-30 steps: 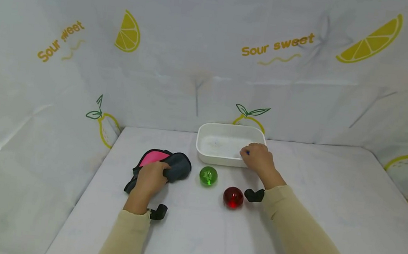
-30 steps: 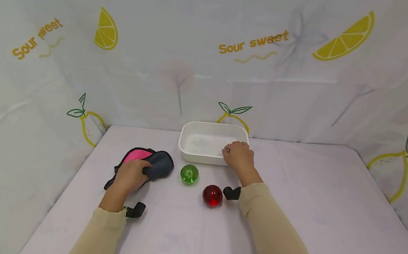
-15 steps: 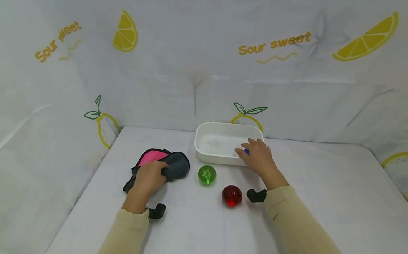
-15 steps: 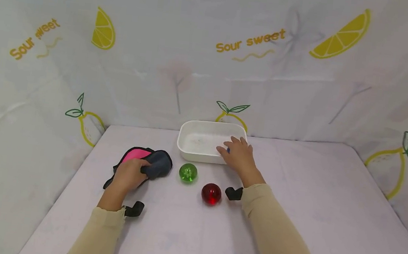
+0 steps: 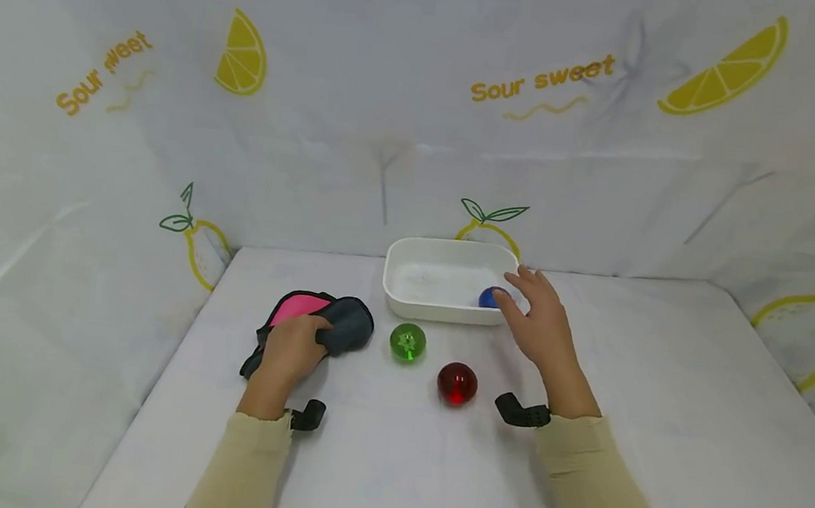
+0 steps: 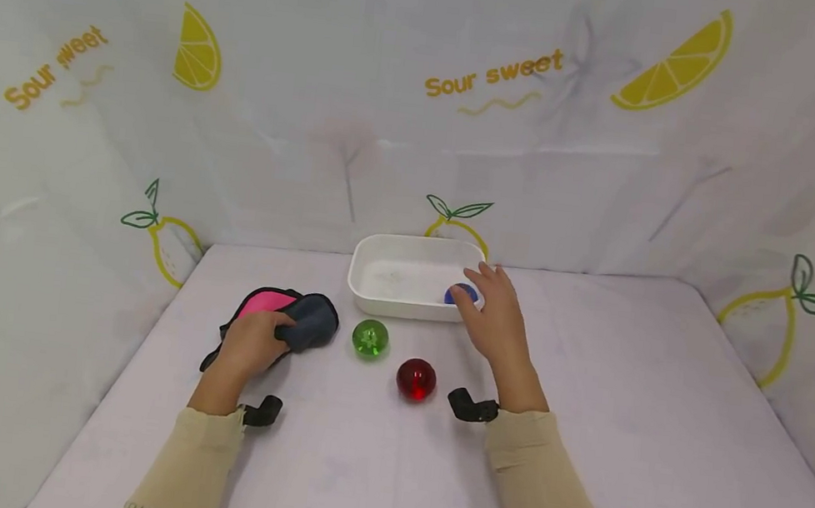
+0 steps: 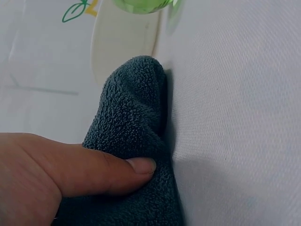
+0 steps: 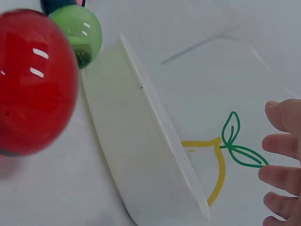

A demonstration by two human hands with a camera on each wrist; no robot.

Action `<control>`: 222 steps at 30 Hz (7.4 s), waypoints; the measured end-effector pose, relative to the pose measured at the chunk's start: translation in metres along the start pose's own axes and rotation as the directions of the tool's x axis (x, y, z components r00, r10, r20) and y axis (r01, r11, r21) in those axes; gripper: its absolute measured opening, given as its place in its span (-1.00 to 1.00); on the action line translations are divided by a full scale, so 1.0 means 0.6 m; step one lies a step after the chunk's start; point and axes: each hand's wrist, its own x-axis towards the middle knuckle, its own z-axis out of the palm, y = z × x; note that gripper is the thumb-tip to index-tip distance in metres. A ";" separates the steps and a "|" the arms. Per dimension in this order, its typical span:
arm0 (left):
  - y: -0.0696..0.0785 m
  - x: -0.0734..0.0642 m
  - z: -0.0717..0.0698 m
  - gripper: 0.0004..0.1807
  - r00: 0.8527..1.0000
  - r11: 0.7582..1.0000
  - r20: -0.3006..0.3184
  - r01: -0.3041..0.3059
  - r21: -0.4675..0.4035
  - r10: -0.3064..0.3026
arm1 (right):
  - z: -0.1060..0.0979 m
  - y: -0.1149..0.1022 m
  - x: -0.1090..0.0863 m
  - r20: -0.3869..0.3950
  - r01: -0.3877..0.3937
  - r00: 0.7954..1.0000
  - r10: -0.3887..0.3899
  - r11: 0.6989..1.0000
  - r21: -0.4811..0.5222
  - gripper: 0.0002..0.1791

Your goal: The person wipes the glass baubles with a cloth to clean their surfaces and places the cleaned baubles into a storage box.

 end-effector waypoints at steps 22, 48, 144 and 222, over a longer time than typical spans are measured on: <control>-0.015 0.006 -0.004 -0.65 1.000 0.999 -0.020 -0.014 -0.047 0.013 | 0.029 -0.028 -0.077 0.496 -0.025 0.867 0.048 0.998 -0.052 -0.11; -0.017 0.003 -0.003 -0.62 1.000 0.999 -0.007 0.010 -0.049 -0.011 | 0.067 -0.021 -0.089 0.546 -0.019 0.833 0.087 0.991 -0.129 -0.13; 0.201 -0.060 -0.029 -0.47 0.945 0.212 0.072 0.003 -0.977 0.319 | 0.023 -0.076 -0.123 -0.123 0.366 0.929 -0.348 0.912 0.185 -0.31; 0.208 -0.071 -0.030 -0.57 0.981 0.345 -0.033 -0.099 -0.933 0.190 | 0.003 -0.111 -0.133 0.025 0.217 0.971 -0.237 0.925 0.311 -0.35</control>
